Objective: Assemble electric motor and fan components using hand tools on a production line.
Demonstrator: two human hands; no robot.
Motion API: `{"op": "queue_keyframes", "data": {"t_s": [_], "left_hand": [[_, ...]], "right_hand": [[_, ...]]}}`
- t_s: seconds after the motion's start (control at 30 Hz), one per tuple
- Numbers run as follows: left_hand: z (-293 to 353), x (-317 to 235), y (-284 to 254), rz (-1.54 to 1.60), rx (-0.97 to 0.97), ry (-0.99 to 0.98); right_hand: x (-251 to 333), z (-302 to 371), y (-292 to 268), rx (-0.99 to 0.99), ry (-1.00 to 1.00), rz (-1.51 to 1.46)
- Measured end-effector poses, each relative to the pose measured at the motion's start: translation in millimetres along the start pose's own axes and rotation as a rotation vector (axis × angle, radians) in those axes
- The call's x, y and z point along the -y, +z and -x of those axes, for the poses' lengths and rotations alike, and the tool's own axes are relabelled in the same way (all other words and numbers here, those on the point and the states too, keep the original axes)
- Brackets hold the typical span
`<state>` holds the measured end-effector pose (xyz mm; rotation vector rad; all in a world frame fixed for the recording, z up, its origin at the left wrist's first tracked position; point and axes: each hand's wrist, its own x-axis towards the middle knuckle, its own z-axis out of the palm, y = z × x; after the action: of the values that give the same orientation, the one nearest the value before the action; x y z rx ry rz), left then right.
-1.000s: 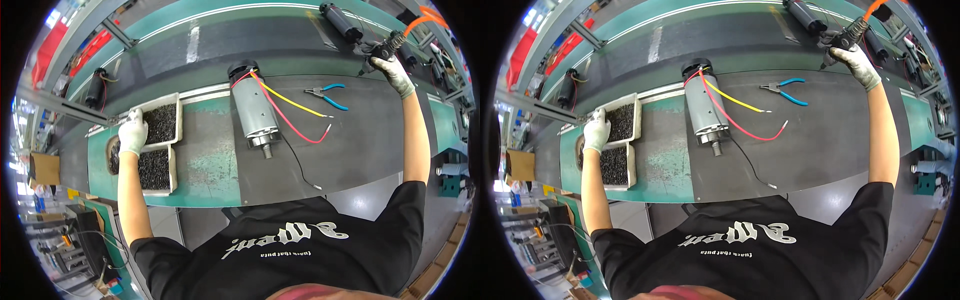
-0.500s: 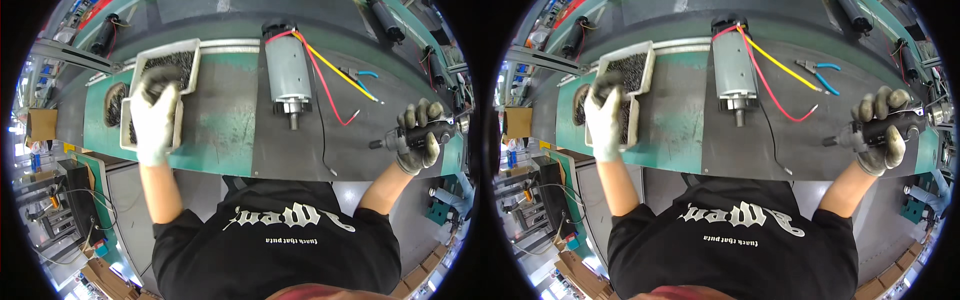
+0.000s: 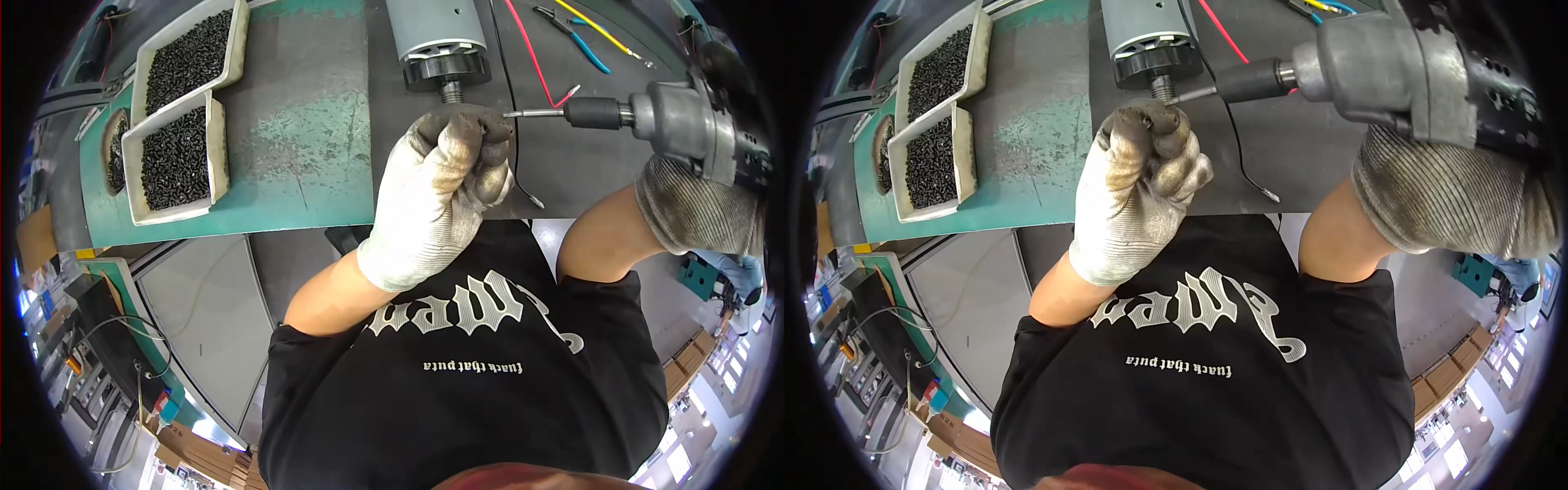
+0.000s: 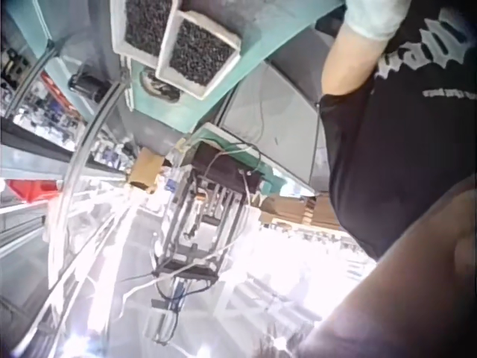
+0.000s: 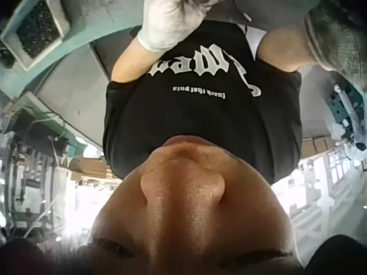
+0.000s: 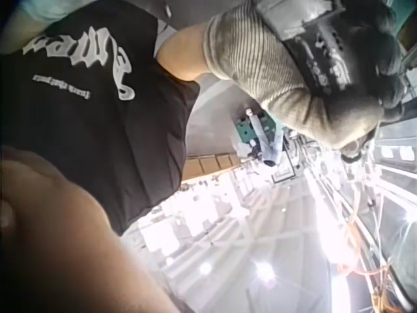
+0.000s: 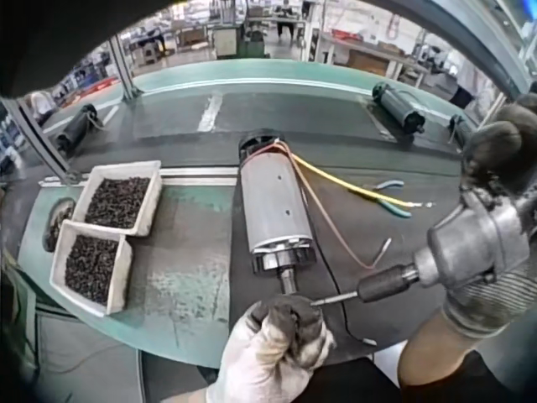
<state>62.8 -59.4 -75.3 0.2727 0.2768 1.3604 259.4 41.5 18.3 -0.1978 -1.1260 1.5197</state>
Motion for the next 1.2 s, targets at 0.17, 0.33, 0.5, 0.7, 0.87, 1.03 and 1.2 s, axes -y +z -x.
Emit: {"op": "queue_keyframes", "data": {"t_s": [0.17,0.33,0.5,0.7,0.87,1.03,1.2], "left_hand": [[0.7,4.8,2.0,-0.035,-0.089,-0.012],[6.1,-0.5,7.1,-0.330,-0.192,-0.043],[6.1,-13.8,-11.0,-0.015,-0.147,-0.577],[-10.3,-2.3,-14.1,-0.167,-0.454,-0.275],[-19.0,5.4,-34.6,0.229,-0.377,-0.129],[-15.1,-1.1,-31.6,0.550,-0.289,-0.186],[-5.4,-6.2,-40.7,0.562,-0.201,-0.178]], "right_hand": [[-8.8,9.1,4.9,-0.031,-0.065,0.011],[-20.5,15.1,11.7,-0.037,-0.112,0.019],[-32.9,13.4,17.7,-0.047,-0.170,0.042],[-45.1,-6.7,-8.3,-0.053,-0.259,0.058],[-67.4,-20.3,32.1,-0.314,-0.324,0.352],[-78.6,-25.7,49.5,-0.400,-0.302,0.496],[-84.9,-25.2,51.8,-0.355,-0.250,0.500]]}}
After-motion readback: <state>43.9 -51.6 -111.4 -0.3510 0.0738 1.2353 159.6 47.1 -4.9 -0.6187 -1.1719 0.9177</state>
